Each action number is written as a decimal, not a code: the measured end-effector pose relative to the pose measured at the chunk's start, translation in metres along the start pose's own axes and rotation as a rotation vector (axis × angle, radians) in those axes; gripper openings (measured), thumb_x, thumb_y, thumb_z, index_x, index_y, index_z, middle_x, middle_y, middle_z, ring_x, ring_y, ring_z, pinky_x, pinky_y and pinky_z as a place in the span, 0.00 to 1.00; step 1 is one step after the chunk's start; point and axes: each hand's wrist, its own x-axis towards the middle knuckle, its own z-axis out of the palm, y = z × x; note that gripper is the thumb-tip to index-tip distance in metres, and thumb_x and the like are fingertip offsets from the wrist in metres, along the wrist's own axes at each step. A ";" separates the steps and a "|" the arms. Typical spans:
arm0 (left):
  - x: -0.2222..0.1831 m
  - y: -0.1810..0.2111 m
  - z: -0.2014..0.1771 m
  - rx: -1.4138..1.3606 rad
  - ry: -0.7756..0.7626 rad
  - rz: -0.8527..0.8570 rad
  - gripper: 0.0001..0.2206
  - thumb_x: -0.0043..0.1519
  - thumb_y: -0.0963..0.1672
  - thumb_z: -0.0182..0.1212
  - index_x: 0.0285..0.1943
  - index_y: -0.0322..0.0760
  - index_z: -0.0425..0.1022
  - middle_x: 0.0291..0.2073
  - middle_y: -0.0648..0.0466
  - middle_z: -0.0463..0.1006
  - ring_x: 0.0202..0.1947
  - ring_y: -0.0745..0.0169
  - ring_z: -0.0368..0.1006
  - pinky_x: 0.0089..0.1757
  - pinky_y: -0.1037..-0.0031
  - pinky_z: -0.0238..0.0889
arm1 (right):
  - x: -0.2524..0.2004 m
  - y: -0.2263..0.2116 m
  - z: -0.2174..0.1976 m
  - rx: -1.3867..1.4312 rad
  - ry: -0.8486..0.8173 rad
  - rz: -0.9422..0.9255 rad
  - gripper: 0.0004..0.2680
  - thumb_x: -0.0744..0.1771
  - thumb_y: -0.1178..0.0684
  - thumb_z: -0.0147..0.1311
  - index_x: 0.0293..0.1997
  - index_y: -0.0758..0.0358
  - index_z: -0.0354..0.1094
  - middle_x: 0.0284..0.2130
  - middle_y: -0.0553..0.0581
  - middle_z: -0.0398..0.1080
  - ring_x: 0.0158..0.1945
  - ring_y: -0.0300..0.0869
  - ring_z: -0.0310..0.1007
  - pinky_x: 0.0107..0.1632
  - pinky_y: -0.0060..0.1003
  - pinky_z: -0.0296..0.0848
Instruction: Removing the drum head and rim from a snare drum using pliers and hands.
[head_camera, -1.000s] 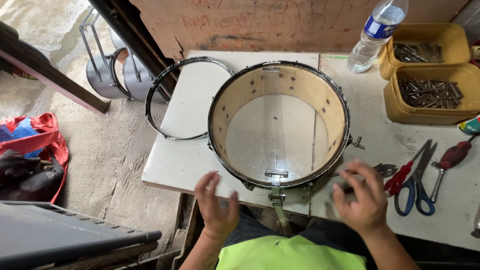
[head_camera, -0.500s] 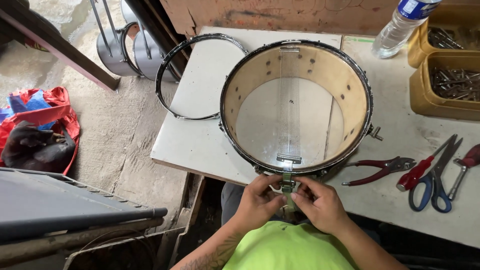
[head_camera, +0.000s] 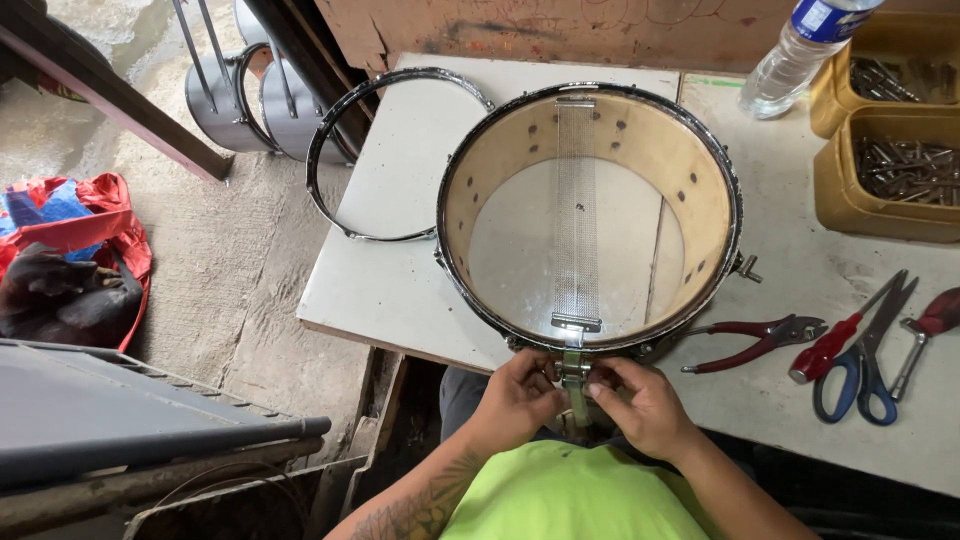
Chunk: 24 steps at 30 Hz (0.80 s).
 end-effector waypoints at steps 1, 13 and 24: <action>-0.006 -0.007 0.000 -0.001 0.003 -0.004 0.14 0.59 0.37 0.66 0.52 0.33 0.71 0.32 0.54 0.71 0.27 0.68 0.72 0.29 0.75 0.69 | -0.005 0.004 0.001 0.002 -0.004 0.003 0.13 0.65 0.53 0.57 0.55 0.62 0.75 0.44 0.51 0.82 0.46 0.38 0.81 0.52 0.33 0.76; 0.000 0.011 -0.018 1.540 0.338 0.767 0.48 0.64 0.68 0.54 0.82 0.41 0.41 0.79 0.42 0.42 0.80 0.34 0.33 0.71 0.39 0.24 | 0.008 -0.010 -0.015 -1.094 0.301 -0.643 0.48 0.58 0.22 0.62 0.81 0.51 0.34 0.78 0.58 0.36 0.81 0.57 0.28 0.76 0.66 0.38; 0.013 0.011 -0.009 1.310 0.406 0.869 0.31 0.64 0.62 0.47 0.61 0.39 0.65 0.59 0.46 0.63 0.69 0.38 0.54 0.66 0.33 0.40 | 0.013 0.001 -0.008 -1.084 0.391 -0.654 0.29 0.58 0.28 0.65 0.58 0.49 0.60 0.60 0.56 0.58 0.70 0.57 0.51 0.74 0.62 0.42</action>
